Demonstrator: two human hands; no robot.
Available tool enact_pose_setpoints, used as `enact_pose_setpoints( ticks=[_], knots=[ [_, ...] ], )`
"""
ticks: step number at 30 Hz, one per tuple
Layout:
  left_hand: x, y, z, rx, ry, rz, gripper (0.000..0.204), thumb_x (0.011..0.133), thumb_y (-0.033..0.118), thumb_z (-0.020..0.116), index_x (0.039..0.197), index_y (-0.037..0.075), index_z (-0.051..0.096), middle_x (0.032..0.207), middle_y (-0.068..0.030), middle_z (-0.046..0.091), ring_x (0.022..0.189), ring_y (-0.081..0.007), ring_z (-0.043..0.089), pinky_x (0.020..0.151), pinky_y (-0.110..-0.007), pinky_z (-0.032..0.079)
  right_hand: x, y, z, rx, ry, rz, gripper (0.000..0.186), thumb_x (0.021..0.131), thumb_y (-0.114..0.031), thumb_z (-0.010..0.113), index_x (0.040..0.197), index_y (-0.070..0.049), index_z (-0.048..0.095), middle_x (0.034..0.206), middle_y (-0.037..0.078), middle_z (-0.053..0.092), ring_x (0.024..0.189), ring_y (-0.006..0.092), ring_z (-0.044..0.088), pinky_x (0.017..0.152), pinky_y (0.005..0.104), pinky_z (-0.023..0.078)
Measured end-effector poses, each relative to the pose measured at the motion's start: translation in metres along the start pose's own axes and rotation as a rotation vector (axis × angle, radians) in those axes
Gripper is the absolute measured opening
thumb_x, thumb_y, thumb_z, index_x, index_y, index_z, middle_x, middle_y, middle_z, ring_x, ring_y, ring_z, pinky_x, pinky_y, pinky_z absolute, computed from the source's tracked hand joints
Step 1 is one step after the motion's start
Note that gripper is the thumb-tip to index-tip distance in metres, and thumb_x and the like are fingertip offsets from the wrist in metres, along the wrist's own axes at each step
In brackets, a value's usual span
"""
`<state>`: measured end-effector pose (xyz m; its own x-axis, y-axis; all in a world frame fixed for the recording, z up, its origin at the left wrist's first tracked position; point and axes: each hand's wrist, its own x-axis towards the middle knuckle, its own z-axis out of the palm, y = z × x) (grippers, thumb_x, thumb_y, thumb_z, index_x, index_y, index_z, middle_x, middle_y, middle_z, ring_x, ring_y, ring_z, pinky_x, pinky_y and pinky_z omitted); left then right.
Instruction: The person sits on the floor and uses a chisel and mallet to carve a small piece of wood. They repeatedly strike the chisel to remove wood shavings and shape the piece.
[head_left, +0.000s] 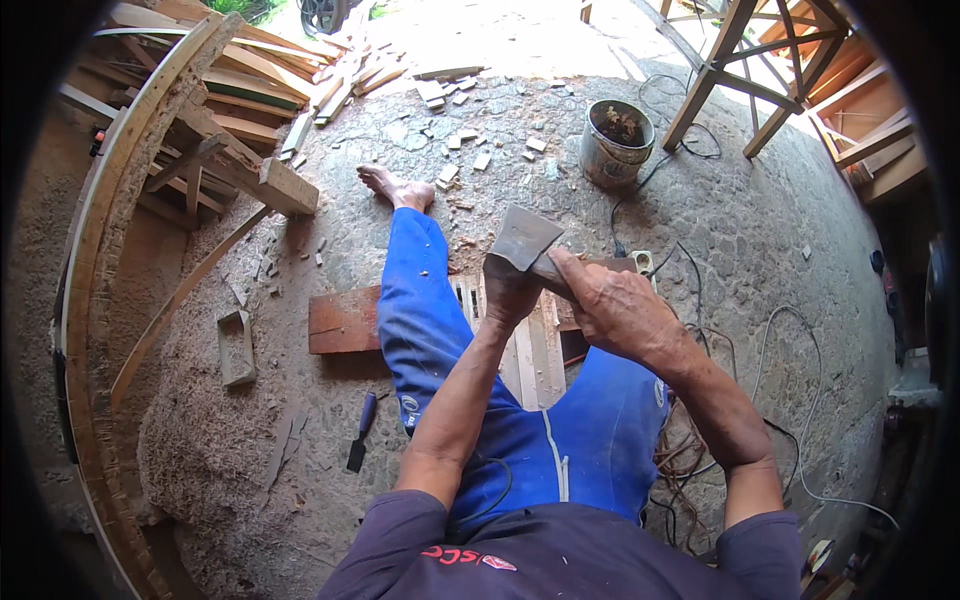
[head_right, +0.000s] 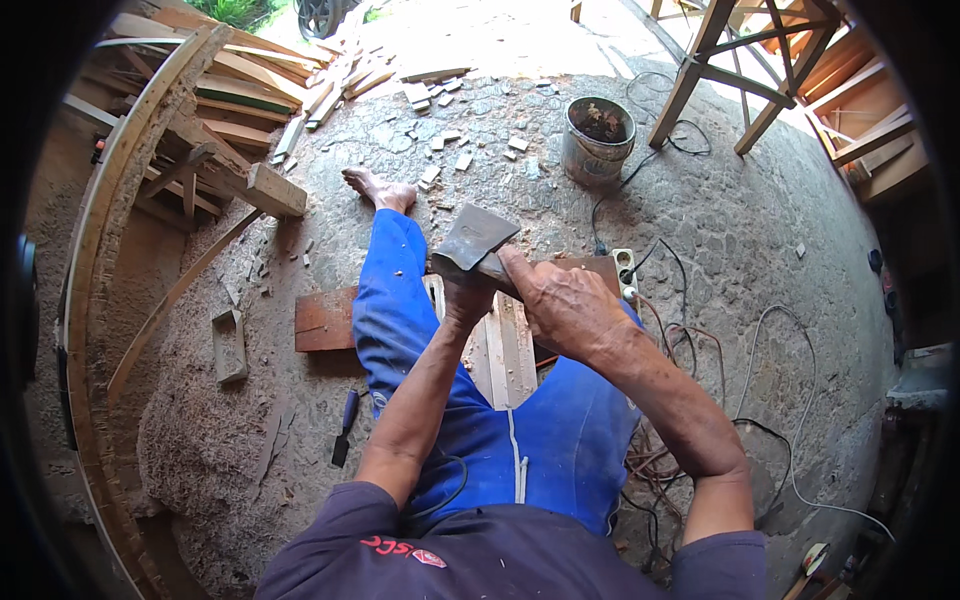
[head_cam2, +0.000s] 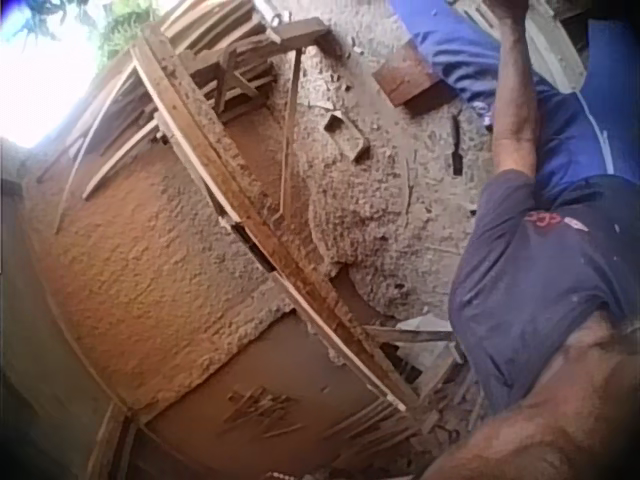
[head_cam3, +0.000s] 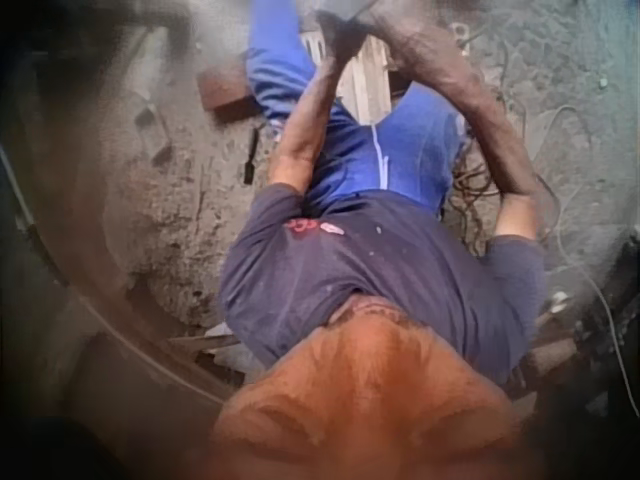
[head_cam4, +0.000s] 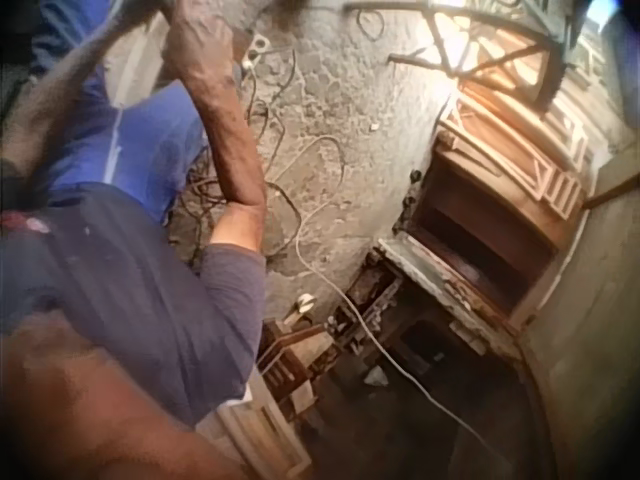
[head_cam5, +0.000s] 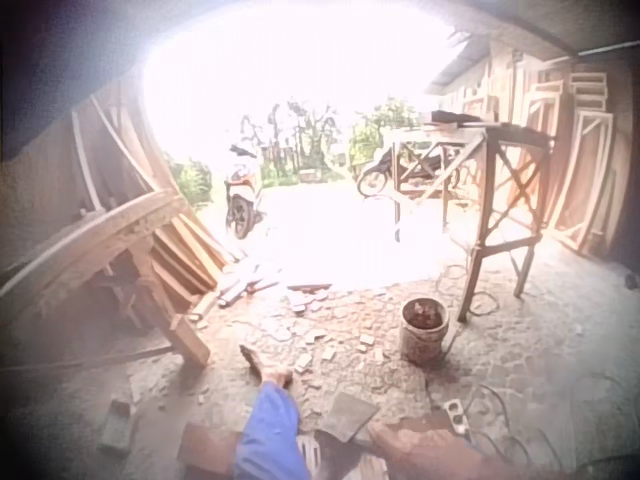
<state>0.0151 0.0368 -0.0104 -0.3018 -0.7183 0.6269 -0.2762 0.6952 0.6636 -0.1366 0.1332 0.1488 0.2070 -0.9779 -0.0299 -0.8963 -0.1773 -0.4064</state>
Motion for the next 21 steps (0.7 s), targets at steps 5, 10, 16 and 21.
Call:
enact_pose_setpoints(
  ticks=[5,10,16,21],
  knots=[
    [-0.016,-0.001,0.000,0.061,-0.034,0.092,0.012,0.077,0.011,0.075,0.084,0.007,0.066,0.076,-0.0079,0.066,0.070,-0.0294,0.067,0.067,-0.039,0.053,-0.023,-0.029,-0.038,0.349,0.365,-0.104,0.059,0.092,-0.018,0.073,0.144,-0.011,0.045,0.098,0.024,0.072,0.086,0.0409,0.073,0.066,0.0497,0.056],
    [-0.005,0.002,-0.005,0.151,-0.046,0.061,0.013,0.079,0.014,0.071,0.073,0.008,0.061,0.072,-0.0078,0.063,0.068,-0.0283,0.065,0.065,-0.040,0.052,-0.020,-0.070,-0.144,0.656,1.159,-0.123,0.034,0.100,-0.016,0.068,0.125,0.000,0.053,0.074,0.006,0.062,0.055,0.0109,0.056,0.055,0.0300,0.051],
    [-0.001,0.006,-0.005,-0.195,-0.025,-0.140,0.015,0.080,0.018,0.074,0.089,0.007,0.070,0.084,-0.0104,0.072,0.076,-0.0263,0.072,0.070,-0.039,0.056,-0.024,-0.020,-0.015,-0.217,0.119,0.005,0.053,0.087,-0.005,0.063,0.135,-0.006,0.041,0.088,0.024,0.066,0.076,0.0422,0.071,0.062,0.0520,0.057],
    [-0.008,0.006,-0.013,-0.333,-0.042,-0.240,0.021,0.084,0.019,0.082,0.089,0.002,0.070,0.081,-0.0079,0.072,0.071,-0.0201,0.068,0.068,-0.037,0.054,-0.052,-0.001,0.033,0.253,0.142,0.160,0.050,0.090,-0.011,0.064,0.134,-0.005,0.042,0.095,0.028,0.069,0.085,0.0497,0.068,0.072,0.0579,0.053]
  ],
)
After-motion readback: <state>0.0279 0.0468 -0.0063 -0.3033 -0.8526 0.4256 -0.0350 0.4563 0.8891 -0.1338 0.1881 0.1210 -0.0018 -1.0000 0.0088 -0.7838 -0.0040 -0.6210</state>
